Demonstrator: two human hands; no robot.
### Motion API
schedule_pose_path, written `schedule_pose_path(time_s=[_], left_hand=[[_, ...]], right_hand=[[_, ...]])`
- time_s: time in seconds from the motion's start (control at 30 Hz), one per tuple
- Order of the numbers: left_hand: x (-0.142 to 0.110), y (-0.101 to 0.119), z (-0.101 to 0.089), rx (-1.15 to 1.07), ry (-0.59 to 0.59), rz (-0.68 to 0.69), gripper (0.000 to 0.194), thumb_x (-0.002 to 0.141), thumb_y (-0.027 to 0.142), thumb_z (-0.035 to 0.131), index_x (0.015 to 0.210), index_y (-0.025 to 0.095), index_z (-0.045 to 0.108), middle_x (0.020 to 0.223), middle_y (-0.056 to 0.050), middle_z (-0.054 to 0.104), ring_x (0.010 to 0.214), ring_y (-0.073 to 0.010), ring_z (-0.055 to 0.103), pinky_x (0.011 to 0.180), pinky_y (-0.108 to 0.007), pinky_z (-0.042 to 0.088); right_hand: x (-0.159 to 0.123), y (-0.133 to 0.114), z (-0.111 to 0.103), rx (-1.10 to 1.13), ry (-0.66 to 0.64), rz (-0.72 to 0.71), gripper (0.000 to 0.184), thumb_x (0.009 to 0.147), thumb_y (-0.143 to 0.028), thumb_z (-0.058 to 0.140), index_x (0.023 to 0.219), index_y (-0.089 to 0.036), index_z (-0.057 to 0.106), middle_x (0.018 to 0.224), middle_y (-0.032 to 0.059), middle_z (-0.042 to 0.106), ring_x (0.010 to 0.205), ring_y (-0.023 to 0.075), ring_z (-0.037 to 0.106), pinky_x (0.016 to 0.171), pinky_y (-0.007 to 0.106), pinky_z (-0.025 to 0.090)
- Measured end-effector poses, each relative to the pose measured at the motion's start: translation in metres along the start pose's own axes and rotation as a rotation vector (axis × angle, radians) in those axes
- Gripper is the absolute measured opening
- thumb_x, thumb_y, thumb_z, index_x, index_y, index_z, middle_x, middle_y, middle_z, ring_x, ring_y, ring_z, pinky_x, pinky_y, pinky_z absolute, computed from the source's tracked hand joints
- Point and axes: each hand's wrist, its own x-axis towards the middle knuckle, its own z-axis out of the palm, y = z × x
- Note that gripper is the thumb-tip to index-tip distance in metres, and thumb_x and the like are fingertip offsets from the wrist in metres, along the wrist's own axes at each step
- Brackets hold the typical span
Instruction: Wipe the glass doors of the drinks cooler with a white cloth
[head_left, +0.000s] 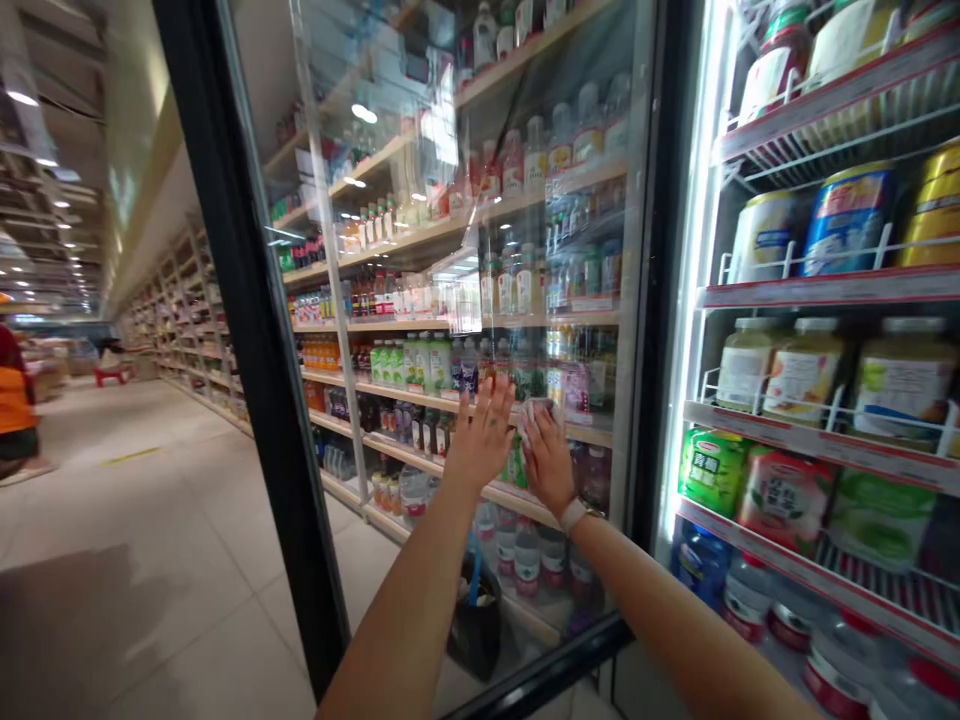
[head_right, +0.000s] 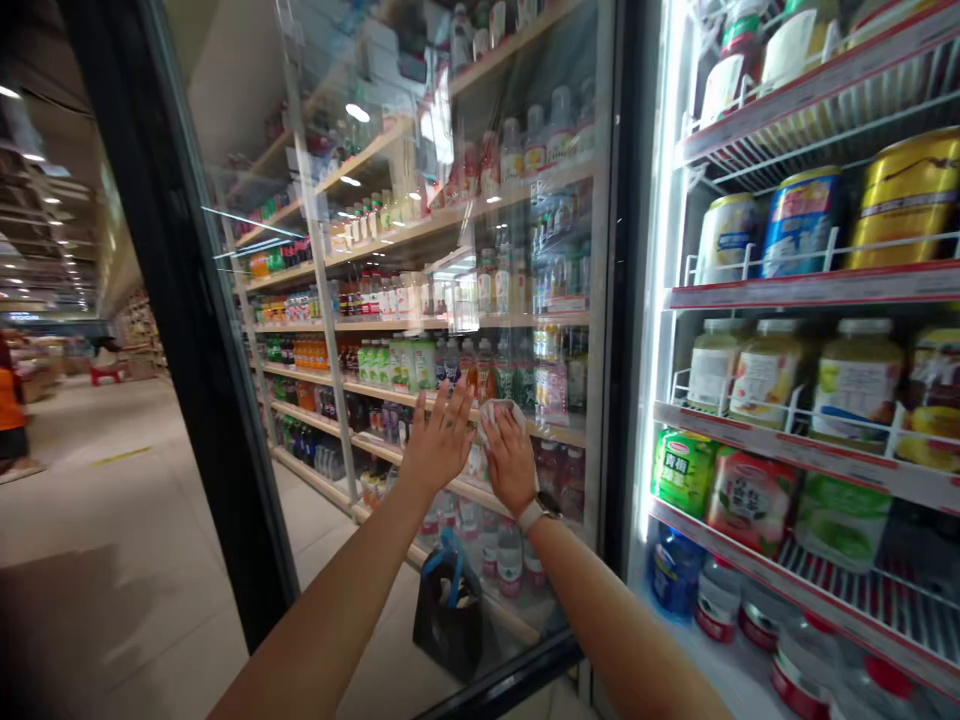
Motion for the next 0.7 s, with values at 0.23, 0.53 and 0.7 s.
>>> schedule_pose_path(time_s=[0.23, 0.53, 0.7], left_hand=[[0.000, 0.003, -0.003, 0.016, -0.013, 0.005, 0.069, 0.099, 0.039, 0.034, 0.155, 0.011, 0.005, 0.162, -0.011, 0.009, 0.151, -0.0277, 0.003, 0.123, -0.056, 0.010], [-0.001, -0.002, -0.002, -0.010, -0.012, 0.004, 0.072, 0.099, 0.038, 0.037, 0.155, 0.012, -0.001, 0.162, -0.011, 0.010, 0.151, -0.0267, 0.000, 0.123, -0.057, 0.011], [-0.001, -0.003, -0.003, -0.009, -0.013, 0.004, 0.076, 0.098, 0.038, 0.039, 0.154, 0.011, -0.004, 0.162, -0.012, 0.011, 0.152, -0.0262, 0.002, 0.123, -0.056, 0.012]], right_hand=[[-0.064, -0.006, 0.004, 0.021, -0.049, -0.052, 0.063, 0.097, -0.016, 0.040, 0.156, -0.027, 0.021, 0.160, 0.0106, 0.031, 0.149, 0.0287, 0.024, 0.115, 0.063, 0.033], [0.083, 0.041, -0.025, 0.031, -0.010, -0.086, 0.053, 0.101, -0.023, 0.034, 0.153, -0.028, 0.030, 0.159, 0.0057, 0.033, 0.150, 0.0236, 0.023, 0.121, 0.056, 0.025], [0.064, 0.038, -0.019, 0.011, 0.062, 0.020, 0.055, 0.101, -0.027, 0.034, 0.155, -0.027, 0.024, 0.161, 0.0069, 0.028, 0.148, 0.0255, 0.027, 0.119, 0.056, 0.030]])
